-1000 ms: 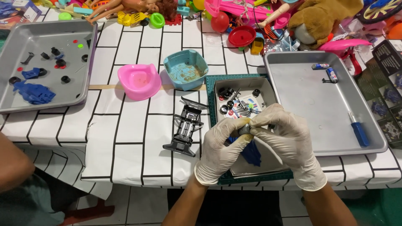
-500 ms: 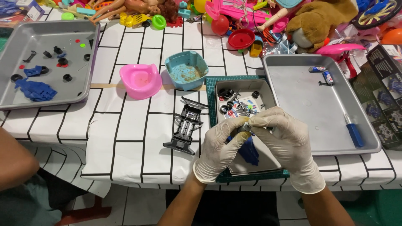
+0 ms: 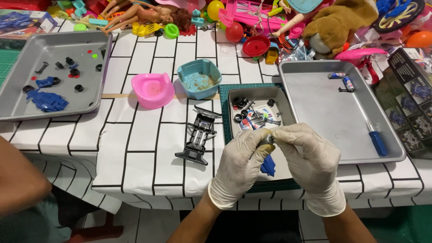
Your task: Assembling a mini 4WD toy car by attaching various plastic components to the chassis using hands.
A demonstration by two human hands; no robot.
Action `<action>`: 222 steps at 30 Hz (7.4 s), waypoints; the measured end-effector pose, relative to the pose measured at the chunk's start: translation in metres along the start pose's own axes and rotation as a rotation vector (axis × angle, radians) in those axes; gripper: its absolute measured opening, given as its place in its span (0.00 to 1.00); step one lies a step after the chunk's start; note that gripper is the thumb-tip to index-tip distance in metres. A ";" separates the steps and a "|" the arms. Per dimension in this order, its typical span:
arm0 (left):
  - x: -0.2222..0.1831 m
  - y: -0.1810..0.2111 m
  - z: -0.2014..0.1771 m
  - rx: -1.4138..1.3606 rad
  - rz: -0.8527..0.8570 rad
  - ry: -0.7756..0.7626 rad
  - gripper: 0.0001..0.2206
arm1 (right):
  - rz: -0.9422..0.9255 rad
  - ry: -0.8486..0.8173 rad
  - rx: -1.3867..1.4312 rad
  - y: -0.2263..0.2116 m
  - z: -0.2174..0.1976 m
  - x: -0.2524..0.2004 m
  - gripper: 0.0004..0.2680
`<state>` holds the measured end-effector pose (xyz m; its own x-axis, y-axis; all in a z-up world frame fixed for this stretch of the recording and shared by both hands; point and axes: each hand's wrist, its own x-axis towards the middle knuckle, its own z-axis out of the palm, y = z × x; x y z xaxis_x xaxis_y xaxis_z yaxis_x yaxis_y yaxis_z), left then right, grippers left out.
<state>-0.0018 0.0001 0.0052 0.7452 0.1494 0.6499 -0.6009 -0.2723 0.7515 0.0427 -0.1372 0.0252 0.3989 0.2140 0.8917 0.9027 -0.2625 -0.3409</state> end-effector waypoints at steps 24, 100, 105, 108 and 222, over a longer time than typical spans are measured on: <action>-0.019 -0.015 -0.012 0.159 0.124 -0.069 0.15 | 0.652 -0.151 0.532 0.005 -0.031 -0.025 0.24; 0.013 -0.075 -0.114 1.019 -0.494 -0.347 0.25 | 0.381 -0.560 -0.262 0.043 -0.041 -0.056 0.17; 0.003 -0.093 -0.107 1.069 -0.395 -0.353 0.18 | 0.293 -0.873 -0.390 0.057 -0.030 -0.033 0.09; 0.002 -0.096 -0.107 1.008 -0.432 -0.291 0.19 | 0.299 -1.051 -0.449 0.066 -0.013 -0.029 0.06; -0.025 0.003 -0.030 -0.308 -0.759 0.066 0.18 | 0.268 -0.315 0.034 -0.007 0.003 -0.026 0.07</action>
<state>-0.0308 0.0246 -0.0056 0.9680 0.2461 -0.0499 0.0004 0.1974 0.9803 0.0263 -0.1381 0.0033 0.6457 0.4215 0.6367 0.7628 -0.3177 -0.5632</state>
